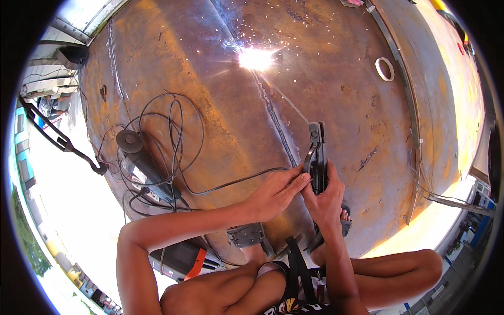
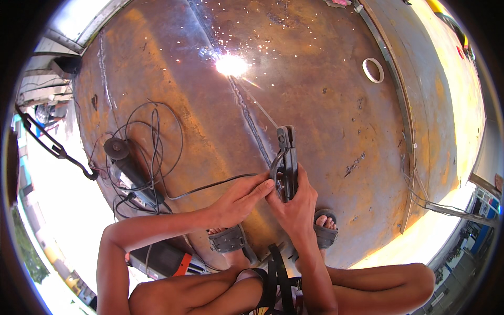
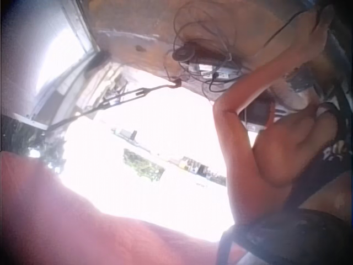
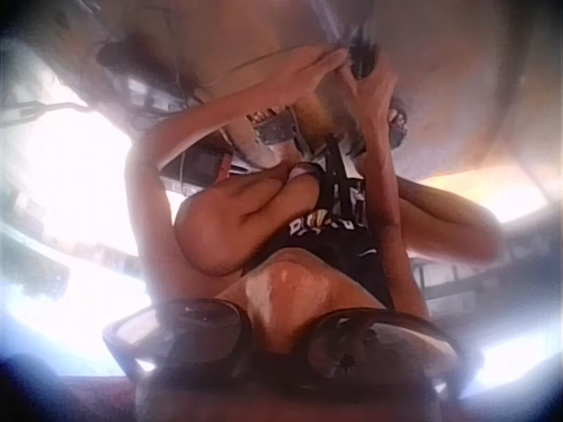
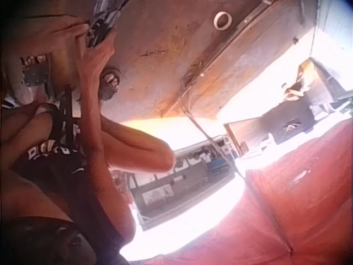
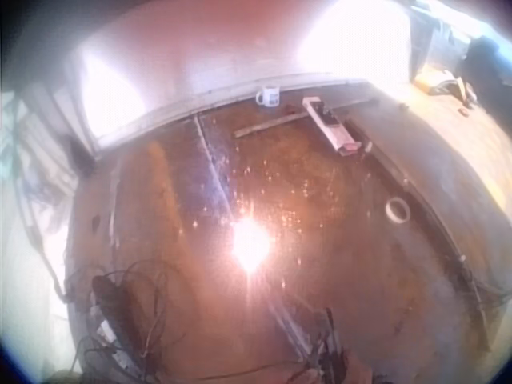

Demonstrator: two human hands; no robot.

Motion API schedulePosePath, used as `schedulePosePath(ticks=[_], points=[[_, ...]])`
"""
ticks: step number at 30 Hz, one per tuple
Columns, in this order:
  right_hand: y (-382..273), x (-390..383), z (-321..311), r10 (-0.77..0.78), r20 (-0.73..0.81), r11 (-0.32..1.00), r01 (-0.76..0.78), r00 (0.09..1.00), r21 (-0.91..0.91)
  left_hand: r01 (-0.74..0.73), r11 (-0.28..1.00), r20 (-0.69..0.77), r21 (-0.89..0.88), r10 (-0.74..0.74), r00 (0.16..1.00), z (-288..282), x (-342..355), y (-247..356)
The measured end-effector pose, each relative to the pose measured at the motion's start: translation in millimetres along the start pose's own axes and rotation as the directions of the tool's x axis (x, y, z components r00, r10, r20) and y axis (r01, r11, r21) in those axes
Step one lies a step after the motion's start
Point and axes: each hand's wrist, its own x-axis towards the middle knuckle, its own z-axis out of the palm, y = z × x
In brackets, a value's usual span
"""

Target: The person uses a welding torch to weld seams on a large, curved metal surface. They move the torch along the seams, creating bright sparks and molten metal. The person occasionally pauses to adjust their position or the welding rod.

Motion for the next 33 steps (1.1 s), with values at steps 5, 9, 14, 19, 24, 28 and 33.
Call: schedulePosePath(ticks=[5, 9, 14, 19, 24, 28, 33], points=[[0.8, 0.1, -0.2, 0.004, 0.008, 1.0, -0.004, 1.0, -0.003, -0.019, 1.0, -0.005, 0.002, 0.019, 1.0, 0.9, -0.4, 0.7], [-0.6, 0.3, -1.0, 0.003, 0.014, 1.0, -0.003, 1.0, -0.008, -0.015, 1.0, -0.012, 0.017, 0.015, 1.0, 0.9, -0.3, 0.6], [2.6, -0.4, -0.3, 0.001, 0.015, 1.0, -0.001, 1.0, 0.0, -0.018, 1.0, -0.017, 0.0, 0.018, 1.0, 1.4, -1.1, 1.8], [1.5, -0.4, -1.0, 0.003, 0.013, 1.0, -0.003, 1.0, -0.008, -0.01, 1.0, -0.02, -0.011, 0.009, 1.0, 2.1, -0.3, -0.7], [1.0, -0.1, -1.3, 0.02, 0.024, 1.0, -0.02, 1.0, 0.009, -0.011, 1.0, -0.018, 0.017, 0.011, 1.0, 1.7, 0.3, -2.5], [-0.1, 0.3, -1.7, 0.012, 0.023, 1.0, -0.012, 1.0, 0.001, -0.012, 1.0, -0.019, 0.024, 0.013, 1.0, 1.6, 0.4, -2.1], [1.8, 0.2, -1.3, 0.005, 0.023, 1.0, -0.005, 1.0, 0.003, 0.013, 1.0, -0.015, 0.005, -0.013, 1.0, 1.7, -0.4, -1.6]])
